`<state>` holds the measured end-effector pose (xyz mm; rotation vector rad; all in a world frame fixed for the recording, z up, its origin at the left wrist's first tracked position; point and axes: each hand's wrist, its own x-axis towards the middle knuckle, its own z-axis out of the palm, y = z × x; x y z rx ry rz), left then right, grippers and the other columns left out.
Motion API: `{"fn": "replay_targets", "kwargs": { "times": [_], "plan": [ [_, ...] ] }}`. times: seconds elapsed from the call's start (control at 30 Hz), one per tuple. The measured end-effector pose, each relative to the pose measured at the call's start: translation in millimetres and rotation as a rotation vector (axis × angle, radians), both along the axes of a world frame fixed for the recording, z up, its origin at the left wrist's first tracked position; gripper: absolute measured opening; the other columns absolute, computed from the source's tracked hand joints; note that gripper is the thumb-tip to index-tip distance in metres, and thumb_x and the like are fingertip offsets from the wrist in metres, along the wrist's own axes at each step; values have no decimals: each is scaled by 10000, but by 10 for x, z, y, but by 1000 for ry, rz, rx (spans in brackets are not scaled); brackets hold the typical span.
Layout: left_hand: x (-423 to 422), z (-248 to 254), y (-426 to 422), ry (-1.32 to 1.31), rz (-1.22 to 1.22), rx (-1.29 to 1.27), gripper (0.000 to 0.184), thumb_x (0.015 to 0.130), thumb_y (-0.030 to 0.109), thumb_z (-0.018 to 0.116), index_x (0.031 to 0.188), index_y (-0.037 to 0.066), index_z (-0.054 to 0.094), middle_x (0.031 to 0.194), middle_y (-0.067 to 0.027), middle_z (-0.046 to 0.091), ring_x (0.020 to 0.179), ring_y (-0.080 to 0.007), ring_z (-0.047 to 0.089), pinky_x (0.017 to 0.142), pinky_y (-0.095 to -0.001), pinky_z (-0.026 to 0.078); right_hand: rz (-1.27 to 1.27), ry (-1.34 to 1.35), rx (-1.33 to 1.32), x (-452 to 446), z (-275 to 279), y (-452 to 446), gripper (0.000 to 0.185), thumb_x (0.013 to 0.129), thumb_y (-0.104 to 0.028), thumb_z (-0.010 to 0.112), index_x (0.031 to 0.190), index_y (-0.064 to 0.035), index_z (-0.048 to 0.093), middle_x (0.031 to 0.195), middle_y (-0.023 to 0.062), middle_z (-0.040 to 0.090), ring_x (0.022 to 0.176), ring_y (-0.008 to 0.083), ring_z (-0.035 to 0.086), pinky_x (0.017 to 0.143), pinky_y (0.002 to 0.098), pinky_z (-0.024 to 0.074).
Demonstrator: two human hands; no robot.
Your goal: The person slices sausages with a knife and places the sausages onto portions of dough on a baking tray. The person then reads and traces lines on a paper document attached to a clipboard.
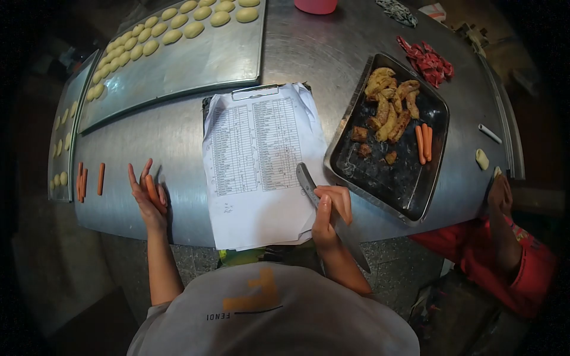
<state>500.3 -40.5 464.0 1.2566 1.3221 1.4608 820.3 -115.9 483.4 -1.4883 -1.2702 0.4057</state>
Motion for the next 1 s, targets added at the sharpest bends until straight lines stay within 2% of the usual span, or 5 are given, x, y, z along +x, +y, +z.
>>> {"fn": "replay_targets", "kwargs": {
  "times": [0.13, 0.3, 0.43, 0.77, 1.0],
  "plan": [
    [-12, -38, 7, -146, -99, 48, 671, 912, 511, 352, 1410, 121, 129, 1374, -133, 329, 502, -46, 402, 416, -155, 327, -24, -15, -14, 13, -1, -16, 196, 859, -83, 380, 833, 10, 551, 877, 140, 541, 774, 224, 489, 726, 324, 408],
    [157, 78, -3, 37, 13, -54, 523, 913, 206, 479, 1368, 105, 242, 1426, -103, 249, 670, -110, 565, 468, -156, 409, -17, -5, -2, 28, -44, -25, 201, 861, -87, 378, 833, 9, 552, 889, 142, 541, 782, 226, 491, 734, 325, 407],
    [201, 198, -17, 173, 51, -195, 519, 837, -30, 494, 1314, 90, 327, 1463, -78, 164, 955, -204, 593, 537, -179, 478, -2, 21, -21, 31, -48, -30, 202, 865, -94, 382, 850, 9, 554, 915, 148, 539, 791, 228, 493, 737, 329, 410],
    [195, 174, -11, 108, 51, -170, 502, 841, -21, 495, 1304, 89, 337, 1474, -78, 123, 1112, -237, 516, 555, -188, 493, -36, -56, 119, 9, -44, 14, 204, 875, -100, 387, 891, 16, 554, 937, 147, 532, 806, 226, 492, 741, 327, 412],
    [181, 166, -4, 106, 49, -174, 505, 838, -23, 499, 1303, 89, 337, 1473, -79, 126, 1106, -242, 521, 557, -190, 497, -11, 25, -41, -20, -16, 55, 210, 880, -94, 377, 889, 21, 553, 934, 142, 534, 808, 225, 492, 748, 324, 408]
  ]
}}
